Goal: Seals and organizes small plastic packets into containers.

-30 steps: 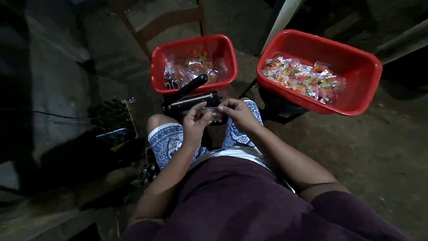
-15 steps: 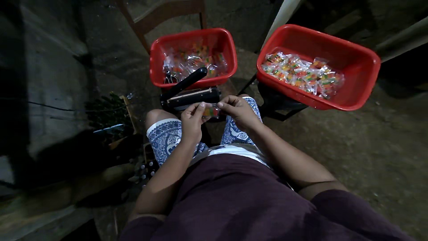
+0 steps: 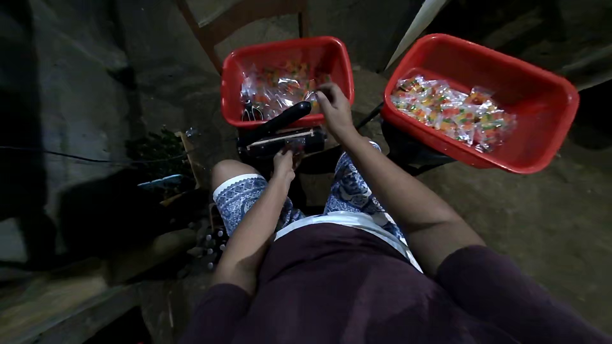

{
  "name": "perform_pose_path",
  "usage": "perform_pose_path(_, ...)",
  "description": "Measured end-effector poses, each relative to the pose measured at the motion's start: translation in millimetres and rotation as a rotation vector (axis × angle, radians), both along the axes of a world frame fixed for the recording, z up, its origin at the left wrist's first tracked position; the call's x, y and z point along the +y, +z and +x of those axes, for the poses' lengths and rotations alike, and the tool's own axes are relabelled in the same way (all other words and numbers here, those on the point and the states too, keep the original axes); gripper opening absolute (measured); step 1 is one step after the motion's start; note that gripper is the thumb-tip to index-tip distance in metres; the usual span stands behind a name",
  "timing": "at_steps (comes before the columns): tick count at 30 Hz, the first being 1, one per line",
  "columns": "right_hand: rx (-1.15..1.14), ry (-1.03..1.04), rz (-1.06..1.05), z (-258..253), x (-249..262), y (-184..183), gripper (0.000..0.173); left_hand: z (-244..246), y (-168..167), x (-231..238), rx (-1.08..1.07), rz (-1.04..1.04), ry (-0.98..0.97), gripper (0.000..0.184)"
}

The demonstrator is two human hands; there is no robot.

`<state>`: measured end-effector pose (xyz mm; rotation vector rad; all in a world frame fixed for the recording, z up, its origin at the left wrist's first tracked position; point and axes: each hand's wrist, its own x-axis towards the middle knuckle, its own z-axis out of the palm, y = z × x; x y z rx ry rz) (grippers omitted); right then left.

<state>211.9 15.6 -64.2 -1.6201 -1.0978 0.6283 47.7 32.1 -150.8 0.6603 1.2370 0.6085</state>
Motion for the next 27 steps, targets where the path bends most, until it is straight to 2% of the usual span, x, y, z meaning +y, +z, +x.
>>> perform_pose_path(1,-0.098,0.069,-0.011,1,11,9,0.037,2,-6,3,-0.010,-0.010,0.022,0.034)
perform_pose_path(3,-0.324,0.232,-0.169,0,31,18,0.043,6,-14,7,-0.027,-0.037,0.068,0.031)
perform_pose_path(5,-0.503,0.342,-0.365,-3,48,9,0.050,8,-17,11,-0.006,-0.047,0.081,0.028)
perform_pose_path(8,-0.664,0.388,-0.522,-1,57,-17,0.054,9,-15,15,0.041,-0.048,0.028,0.030)
perform_pose_path(12,-0.637,0.390,-0.512,-1,49,-55,0.050,10,-12,16,0.008,-0.045,0.022,0.031)
perform_pose_path(16,-0.596,0.322,-0.462,-4,42,-70,0.048,9,-10,16,-0.011,-0.068,0.018,0.038)
perform_pose_path(27,-0.594,0.274,-0.427,-5,41,-75,0.047,15,-6,21,0.005,-0.099,0.045,0.036)
